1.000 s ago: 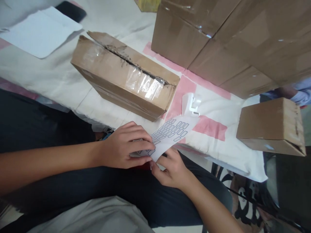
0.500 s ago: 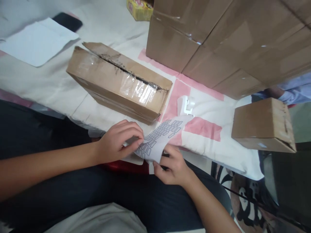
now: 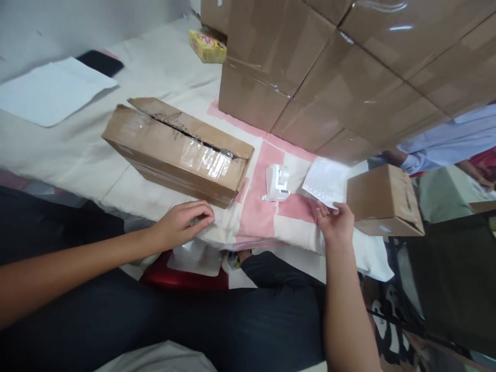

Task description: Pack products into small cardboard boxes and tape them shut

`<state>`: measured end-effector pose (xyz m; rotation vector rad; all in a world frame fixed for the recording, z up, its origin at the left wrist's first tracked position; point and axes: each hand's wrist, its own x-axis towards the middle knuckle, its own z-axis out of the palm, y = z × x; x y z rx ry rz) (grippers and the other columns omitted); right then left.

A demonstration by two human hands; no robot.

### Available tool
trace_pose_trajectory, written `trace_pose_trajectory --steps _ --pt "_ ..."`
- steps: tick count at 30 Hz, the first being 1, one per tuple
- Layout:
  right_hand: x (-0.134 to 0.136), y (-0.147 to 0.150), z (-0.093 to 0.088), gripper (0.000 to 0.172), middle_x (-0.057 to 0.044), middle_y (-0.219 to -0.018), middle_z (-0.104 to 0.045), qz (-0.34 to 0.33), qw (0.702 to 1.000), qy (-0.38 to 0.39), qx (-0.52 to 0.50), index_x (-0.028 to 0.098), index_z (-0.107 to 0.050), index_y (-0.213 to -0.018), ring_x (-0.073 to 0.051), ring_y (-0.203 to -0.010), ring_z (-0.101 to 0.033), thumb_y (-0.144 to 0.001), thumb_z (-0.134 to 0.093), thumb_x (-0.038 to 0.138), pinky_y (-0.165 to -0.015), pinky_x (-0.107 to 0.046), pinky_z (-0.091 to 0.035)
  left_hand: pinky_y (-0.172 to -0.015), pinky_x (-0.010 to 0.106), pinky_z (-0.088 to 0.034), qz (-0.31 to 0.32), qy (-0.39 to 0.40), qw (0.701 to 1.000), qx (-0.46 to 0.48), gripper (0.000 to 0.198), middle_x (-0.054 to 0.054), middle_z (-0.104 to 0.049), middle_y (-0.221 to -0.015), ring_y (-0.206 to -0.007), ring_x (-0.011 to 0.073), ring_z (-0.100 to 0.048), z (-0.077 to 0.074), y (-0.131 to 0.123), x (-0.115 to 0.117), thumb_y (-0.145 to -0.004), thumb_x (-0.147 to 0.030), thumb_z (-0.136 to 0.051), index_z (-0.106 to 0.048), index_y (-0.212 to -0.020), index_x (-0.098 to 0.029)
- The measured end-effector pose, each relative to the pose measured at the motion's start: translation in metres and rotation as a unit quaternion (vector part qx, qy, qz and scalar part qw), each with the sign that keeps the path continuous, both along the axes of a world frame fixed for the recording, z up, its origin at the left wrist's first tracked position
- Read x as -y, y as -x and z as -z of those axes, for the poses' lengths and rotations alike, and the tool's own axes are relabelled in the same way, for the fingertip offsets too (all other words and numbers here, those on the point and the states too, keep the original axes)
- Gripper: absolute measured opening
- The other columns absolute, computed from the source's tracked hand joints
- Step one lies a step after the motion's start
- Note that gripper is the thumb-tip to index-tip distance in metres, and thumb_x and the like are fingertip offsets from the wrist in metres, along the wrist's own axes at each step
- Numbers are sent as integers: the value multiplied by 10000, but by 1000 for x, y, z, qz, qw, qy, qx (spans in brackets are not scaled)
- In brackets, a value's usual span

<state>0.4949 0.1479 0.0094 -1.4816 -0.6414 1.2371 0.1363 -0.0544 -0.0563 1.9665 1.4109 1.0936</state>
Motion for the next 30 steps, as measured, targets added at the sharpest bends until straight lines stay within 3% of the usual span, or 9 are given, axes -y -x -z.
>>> trace_pose_trajectory --steps 5,9,12,16,18,19,21,23,30 --pt "-3 1 15 229 -16 -551 -574 -53 996 56 47 226 -382 -620 -190 -535 -660 -660 -592 145 -427 -257 -528 -754 263 -451 10 -4 1000 -24 250 4 -641 -868 -809 138 -611 1 -1 -2 -1038 -328 -454 -621 -916 -186" --pt "12 2 7 337 105 -397 -341 -17 991 -52 120 229 -375 -580 -74 -316 -358 -713 -684 208 -311 -192 -321 -759 270 -431 14 -1 999 -39 256 -4 -645 -866 -806 136 -607 3 -1 -2 -1043 -333 -453 -619 -914 -188" --pt "39 15 -2 440 104 -414 -308 -55 972 -158 167 213 -335 -531 -40 -351 -307 -758 -712 238 -341 -169 -249 -771 282 -407 28 -5 998 -58 269 -5 -665 -870 -823 138 -618 5 -1 -2 -1047 -346 -459 -619 -899 -188" --pt "94 63 -1 327 35 -537 -516 -362 869 -218 258 182 -517 -581 -73 -462 -467 -877 -631 262 -437 -190 -378 -793 294 -384 47 -28 995 -88 283 1 -683 -870 -841 145 -619 6 -1 -1 -1050 -365 -470 -633 -903 -187" --pt "122 91 8 108 -1 -717 -661 -488 804 -207 269 173 -654 -850 -99 -558 -571 -899 -633 267 -508 -207 -458 -791 299 -374 48 -40 993 -105 294 1 -681 -862 -836 149 -610 6 -1 -1 -1048 -388 -480 -640 -901 -189" --pt "133 103 14 150 -18 -810 -705 -527 777 -210 273 173 -666 -1013 -103 -588 -595 -895 -650 264 -531 -212 -476 -792 301 -371 48 -44 992 -113 300 1 -678 -860 -837 151 -605 6 -2 -1 -1045 -400 -485 -643 -900 -191" --pt "149 119 26 235 -39 -884 -723 -564 738 -239 283 171 -656 -1118 -96 -587 -588 -901 -659 260 -541 -212 -473 -794 306 -367 49 -46 990 -126 304 1 -672 -860 -843 156 -598 5 -3 0 -1036 -421 -501 -648 -898 -194" --pt "155 126 36 128 -38 -826 -700 -564 719 -277 298 170 -692 -1005 -101 -592 -583 -934 -624 252 -561 -219 -467 -791 309 -367 51 -48 989 -134 301 1 -672 -870 -849 157 -595 6 -4 0 -1026 -435 -519 -651 -898 -197" --pt "149 124 42 212 -27 -725 -672 -531 703 -341 327 177 -722 -881 -131 -631 -613 -992 -557 250 -596 -236 -468 -795 317 -395 36 -47 988 -141 327 11 -677 -878 -847 165 -603 9 -6 0 -1014 -470 -520 -664 -887 -205"
